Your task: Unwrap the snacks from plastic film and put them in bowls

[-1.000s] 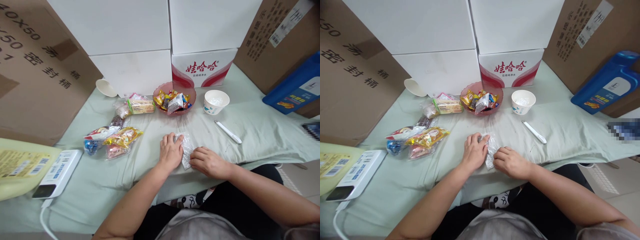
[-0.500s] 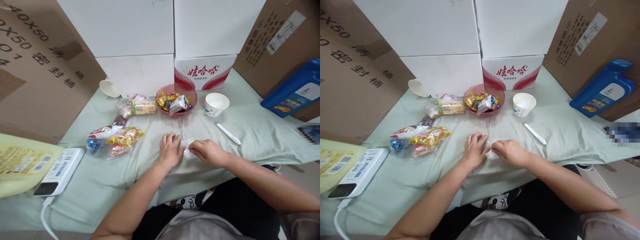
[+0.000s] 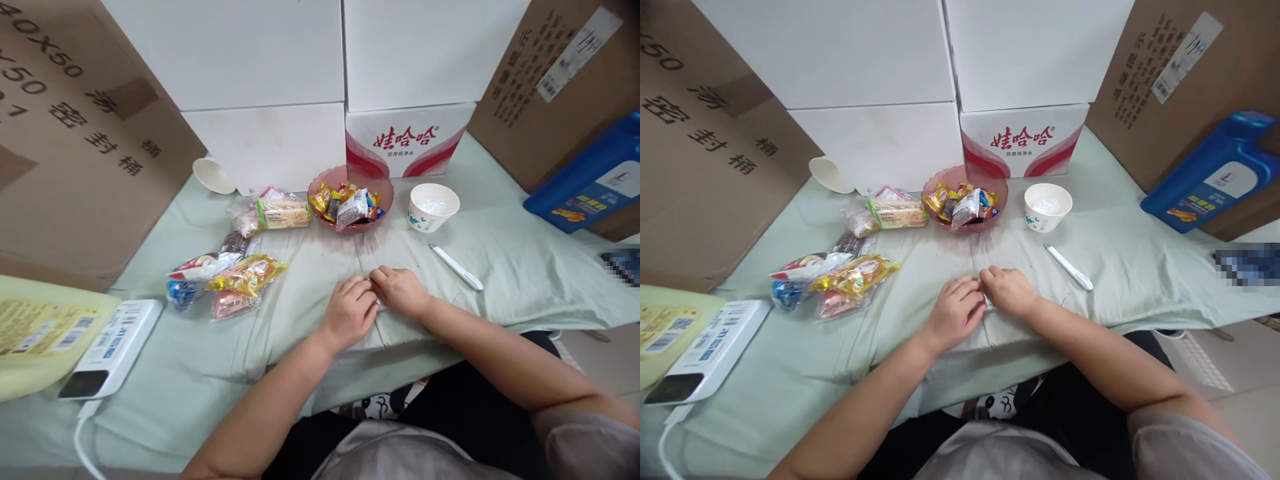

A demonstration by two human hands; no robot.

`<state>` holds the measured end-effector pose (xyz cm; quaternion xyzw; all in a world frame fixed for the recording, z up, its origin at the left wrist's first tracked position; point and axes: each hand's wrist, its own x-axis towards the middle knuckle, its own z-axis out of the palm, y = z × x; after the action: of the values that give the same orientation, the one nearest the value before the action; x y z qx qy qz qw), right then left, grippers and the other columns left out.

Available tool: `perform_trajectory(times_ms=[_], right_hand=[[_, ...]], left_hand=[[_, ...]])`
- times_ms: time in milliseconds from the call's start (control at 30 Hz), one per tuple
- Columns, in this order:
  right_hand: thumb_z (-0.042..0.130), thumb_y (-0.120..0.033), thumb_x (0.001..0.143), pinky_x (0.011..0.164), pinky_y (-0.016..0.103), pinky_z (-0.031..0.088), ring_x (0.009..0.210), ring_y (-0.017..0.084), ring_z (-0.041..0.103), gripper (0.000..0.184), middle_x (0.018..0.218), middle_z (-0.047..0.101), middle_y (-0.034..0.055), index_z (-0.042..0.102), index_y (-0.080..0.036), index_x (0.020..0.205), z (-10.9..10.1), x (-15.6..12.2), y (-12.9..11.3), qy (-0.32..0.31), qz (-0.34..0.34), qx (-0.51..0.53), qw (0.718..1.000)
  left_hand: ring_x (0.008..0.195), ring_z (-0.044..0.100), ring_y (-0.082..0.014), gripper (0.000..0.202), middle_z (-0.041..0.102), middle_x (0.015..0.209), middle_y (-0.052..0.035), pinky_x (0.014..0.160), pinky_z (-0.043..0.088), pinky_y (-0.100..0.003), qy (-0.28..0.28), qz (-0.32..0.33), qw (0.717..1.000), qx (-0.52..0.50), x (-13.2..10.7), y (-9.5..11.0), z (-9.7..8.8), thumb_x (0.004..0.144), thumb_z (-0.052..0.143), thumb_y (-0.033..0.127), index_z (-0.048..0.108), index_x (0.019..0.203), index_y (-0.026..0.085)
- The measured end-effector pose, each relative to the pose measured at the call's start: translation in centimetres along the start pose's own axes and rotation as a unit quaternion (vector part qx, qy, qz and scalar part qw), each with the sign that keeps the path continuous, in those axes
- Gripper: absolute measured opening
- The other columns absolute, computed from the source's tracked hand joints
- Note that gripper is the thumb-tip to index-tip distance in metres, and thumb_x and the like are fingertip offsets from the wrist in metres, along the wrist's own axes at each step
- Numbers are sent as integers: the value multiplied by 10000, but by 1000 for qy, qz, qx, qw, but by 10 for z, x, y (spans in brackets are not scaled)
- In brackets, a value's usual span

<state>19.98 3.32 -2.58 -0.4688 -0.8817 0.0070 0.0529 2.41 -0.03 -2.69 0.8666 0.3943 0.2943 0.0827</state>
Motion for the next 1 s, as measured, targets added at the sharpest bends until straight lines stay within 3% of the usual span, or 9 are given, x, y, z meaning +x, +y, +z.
perform_trajectory(times_ms=[200, 300, 400, 467, 567, 667, 800, 900, 1000], right_hand=[[453, -232, 946, 739, 348, 407, 852, 255, 568, 207, 927, 639, 150, 635, -136, 929, -12, -3, 38, 89, 85, 1, 992], [509, -226, 921, 872, 409, 434, 987, 271, 532, 164, 1036, 630, 153, 634, -150, 996, -19, -8, 39, 151, -28, 95, 984], [548, -218, 907, 889, 386, 457, 1005, 231, 536, 165, 1072, 634, 119, 640, -174, 1036, -17, -12, 20, 92, -176, 179, 964], [549, -174, 899, 875, 354, 465, 980, 209, 548, 158, 1051, 641, 101, 656, -175, 1015, -13, -12, 8, 44, -194, 184, 963], [514, -128, 900, 788, 300, 470, 883, 183, 564, 182, 959, 644, 77, 673, -177, 973, -15, -10, 10, 11, -167, 159, 973], [454, -120, 909, 769, 292, 463, 885, 186, 576, 235, 949, 641, 88, 673, -176, 971, -36, 0, 44, 81, -105, 130, 983], [451, -143, 893, 857, 364, 443, 1039, 259, 561, 266, 1071, 617, 142, 671, -158, 1042, -81, 34, 115, 229, 158, 28, 960], [525, -136, 843, 841, 358, 439, 1007, 257, 585, 266, 1084, 634, 147, 678, -132, 1061, -96, 67, 156, 16, 293, 10, 956], [574, -165, 818, 809, 328, 445, 822, 189, 632, 175, 848, 673, 116, 719, -67, 826, -85, 93, 174, -118, 297, 50, 946]], left_hand=[[1015, 598, -230, 40, 662, 981, -62, 897, 478, -397, -36, -52, 997, -42, 3, 0, 2, 798, 652, 167, 632, 812, 199], [1008, 611, -238, 40, 665, 972, -63, 889, 489, -401, -27, -44, 998, -43, 1, -1, 2, 796, 645, 167, 627, 808, 200], [958, 627, -225, 97, 656, 1005, -74, 868, 512, -381, 14, -70, 996, -45, -2, -2, 3, 780, 584, 117, 606, 828, 198], [944, 625, -215, 195, 640, 1020, -81, 857, 521, -366, 65, -109, 991, -37, -4, -5, 4, 750, 524, 64, 585, 879, 197], [941, 601, -228, 229, 625, 971, -76, 843, 519, -374, 105, -145, 984, -6, -4, -11, 6, 737, 501, 51, 559, 905, 197], [926, 569, -242, 128, 624, 934, -70, 840, 504, -392, 75, -138, 987, 15, -3, -13, 7, 775, 538, 95, 564, 849, 197], [949, 531, -255, 78, 618, 980, -80, 857, 482, -414, 31, -123, 991, 46, -1, -10, 7, 788, 575, 122, 587, 819, 192], [969, 516, -260, 66, 611, 1013, -90, 863, 477, -418, 19, -130, 990, 58, -1, -7, 7, 799, 585, 133, 599, 838, 185], [984, 509, -262, 45, 613, 1015, -93, 878, 472, -415, 6, -134, 989, 57, 0, -7, 6, 812, 590, 145, 604, 839, 178]])
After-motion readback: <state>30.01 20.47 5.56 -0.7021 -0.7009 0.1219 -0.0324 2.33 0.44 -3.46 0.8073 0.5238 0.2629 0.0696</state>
